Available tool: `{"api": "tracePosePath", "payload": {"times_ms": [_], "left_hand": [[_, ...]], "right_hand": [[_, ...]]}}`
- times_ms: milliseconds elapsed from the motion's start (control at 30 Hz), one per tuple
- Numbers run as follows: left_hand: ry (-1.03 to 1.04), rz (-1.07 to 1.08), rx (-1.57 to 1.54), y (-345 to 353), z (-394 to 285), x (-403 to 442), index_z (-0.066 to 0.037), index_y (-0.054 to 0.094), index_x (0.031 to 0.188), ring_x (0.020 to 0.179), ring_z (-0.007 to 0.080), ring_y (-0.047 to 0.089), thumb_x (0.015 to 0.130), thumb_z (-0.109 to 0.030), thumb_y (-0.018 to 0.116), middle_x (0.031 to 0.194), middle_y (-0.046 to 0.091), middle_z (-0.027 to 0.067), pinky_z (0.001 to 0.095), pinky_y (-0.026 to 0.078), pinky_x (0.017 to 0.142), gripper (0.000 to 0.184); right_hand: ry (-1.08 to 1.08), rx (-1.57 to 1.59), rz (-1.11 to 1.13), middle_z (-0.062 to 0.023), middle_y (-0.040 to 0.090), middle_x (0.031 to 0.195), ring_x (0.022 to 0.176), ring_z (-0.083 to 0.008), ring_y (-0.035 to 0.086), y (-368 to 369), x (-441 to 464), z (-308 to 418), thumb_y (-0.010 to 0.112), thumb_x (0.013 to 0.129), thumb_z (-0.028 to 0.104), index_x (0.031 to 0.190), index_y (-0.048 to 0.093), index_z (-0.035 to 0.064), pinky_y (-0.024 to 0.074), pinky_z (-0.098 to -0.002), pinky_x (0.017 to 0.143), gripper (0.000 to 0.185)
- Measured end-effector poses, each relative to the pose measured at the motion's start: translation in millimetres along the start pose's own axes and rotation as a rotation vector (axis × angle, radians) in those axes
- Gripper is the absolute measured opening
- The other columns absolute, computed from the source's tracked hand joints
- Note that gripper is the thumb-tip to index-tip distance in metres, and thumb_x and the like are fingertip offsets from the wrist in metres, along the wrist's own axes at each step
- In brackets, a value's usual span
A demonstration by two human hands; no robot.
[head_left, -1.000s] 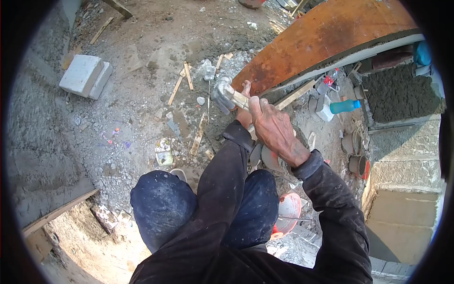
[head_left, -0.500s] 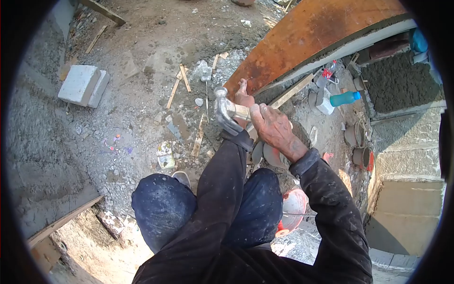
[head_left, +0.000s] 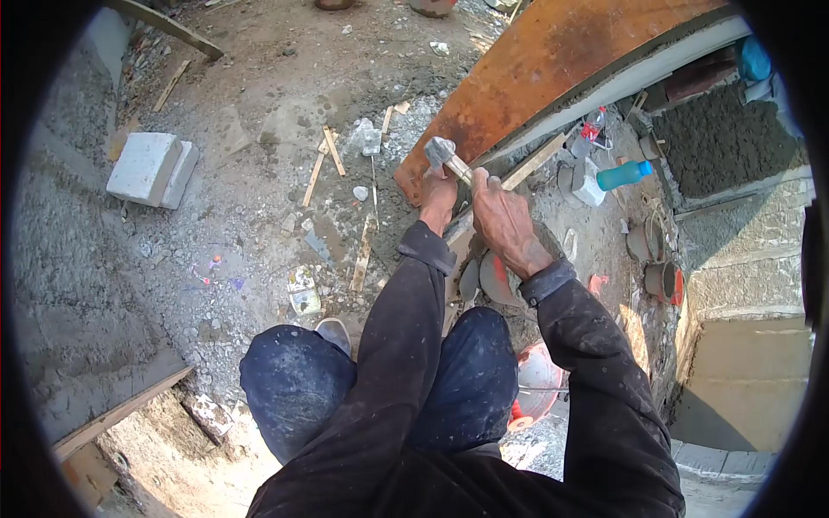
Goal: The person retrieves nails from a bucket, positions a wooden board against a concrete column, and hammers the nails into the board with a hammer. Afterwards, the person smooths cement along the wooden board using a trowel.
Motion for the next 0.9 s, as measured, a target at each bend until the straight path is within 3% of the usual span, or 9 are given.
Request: {"api": "tracePosePath", "payload": {"times_ms": [33,67,133,233,333,500,567,667,900], "left_hand": [[-0.105,0.033,0.055,0.0,7.0,-10.3,-0.005,0.053,0.146,0.13,0.0197,0.054,0.097,0.001,0.058,0.141,0.057,0.0078,0.0373,0.046,0.106,0.05],[0.084,0.027,-0.391,5.2,13.2,-17.3,-0.003,0.055,0.142,0.121,0.019,0.059,0.103,-0.01,0.062,0.135,0.06,0.0059,0.0365,0.05,0.099,0.039],[0.46,0.104,-0.163,-9.6,28.3,7.1,-0.005,0.057,0.137,0.115,0.0194,0.061,0.107,-0.019,0.061,0.133,0.061,0.0055,0.0363,0.052,0.095,0.033],[-0.312,0.009,-0.334,-17.0,56.3,40.8,0.004,0.045,0.155,0.125,0.0235,0.059,0.105,-0.009,0.058,0.146,0.058,0.0135,0.0364,0.046,0.107,0.053],[0.082,0.149,0.001,-6.3,-29.3,-32.4,0.006,0.024,0.164,0.162,0.0285,0.022,0.08,0.02,0.038,0.172,0.026,0.0233,0.035,0.025,0.127,0.087],[-0.024,0.045,0.06,-10.3,-79.1,-72.6,0.008,0.03,0.162,0.158,0.0307,0.031,0.083,0.017,0.04,0.169,0.033,0.0227,0.0382,0.029,0.126,0.08],[0.204,-0.072,0.167,-25.2,-73.4,-48.4,0.007,0.029,0.163,0.157,0.0284,0.033,0.083,0.017,0.04,0.169,0.033,0.0228,0.0366,0.032,0.124,0.081],[0.319,0.034,0.328,-1.3,-101.6,-72.6,0.004,0.026,0.165,0.157,0.0285,0.032,0.086,0.012,0.046,0.17,0.031,0.0229,0.0372,0.03,0.124,0.081],[0.729,0.148,0.376,102.2,-238.6,-130.1,-0.006,0.011,0.17,0.162,0.0332,0.016,0.104,-0.022,0.064,0.175,0.017,0.0199,0.0428,0.018,0.13,0.086]], "right_hand": [[-0.007,0.074,-0.044,-0.0212,0.065,0.092,0.076,-0.0395,0.072,-11.1,-20.0,12.7,0.056,0.097,0.007,0.111,0.048,0.002,0.0561,-0.0498,0.06,0.017],[-0.012,0.143,-0.109,-0.0207,0.066,0.089,0.077,-0.0393,0.073,-25.8,-35.0,19.3,0.058,0.097,0.006,0.111,0.049,0.001,0.0577,-0.0489,0.061,0.018],[0.052,0.227,-0.063,-0.0222,0.066,0.091,0.078,-0.0407,0.073,-44.4,-76.0,27.1,0.058,0.098,0.008,0.112,0.05,0.0006,0.0571,-0.0498,0.062,0.019],[0.258,0.49,0.004,-0.0257,0.066,0.093,0.078,-0.044,0.071,-49.3,-145.6,23.8,0.061,0.099,0.016,0.118,0.053,-0.0002,0.0551,-0.0533,0.064,0.026],[0.583,0.603,0.053,-0.0275,0.068,0.096,0.08,-0.0494,0.069,-13.0,-236.0,-0.4,0.062,0.099,0.019,0.125,0.054,-0.0016,0.0529,-0.0573,0.067,0.035],[0.93,0.89,0.107,-0.032,0.068,0.101,0.097,-0.0548,0.065,33.0,-391.2,1.6,0.064,0.096,0.015,0.13,0.053,-0.004,0.0508,-0.0577,0.081,0.041],[0.97,0.884,0.135,-0.032,0.068,0.101,0.097,-0.0548,0.065,59.6,-440.6,19.7,0.064,0.095,0.013,0.129,0.054,-0.004,0.051,-0.0575,0.081,0.039],[1.034,0.896,0.241,-0.0321,0.068,0.097,0.095,-0.0528,0.066,82.0,-490.8,63.4,0.063,0.094,0.009,0.115,0.057,0.0001,0.0516,-0.0553,0.077,0.023],[1.007,0.901,0.711,-0.0305,0.072,0.104,0.102,-0.0496,0.071,202.1,-541.8,132.2,0.069,0.088,0.029,0.118,0.063,0.0001,0.056,-0.0571,0.092,0.043]]}}
Point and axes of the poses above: each hand's wrist, its own x-axis towards the middle knuckle, its own y-axis out of the palm, z = x × y, the point moved 4 cm from there along x, towards the middle knuckle
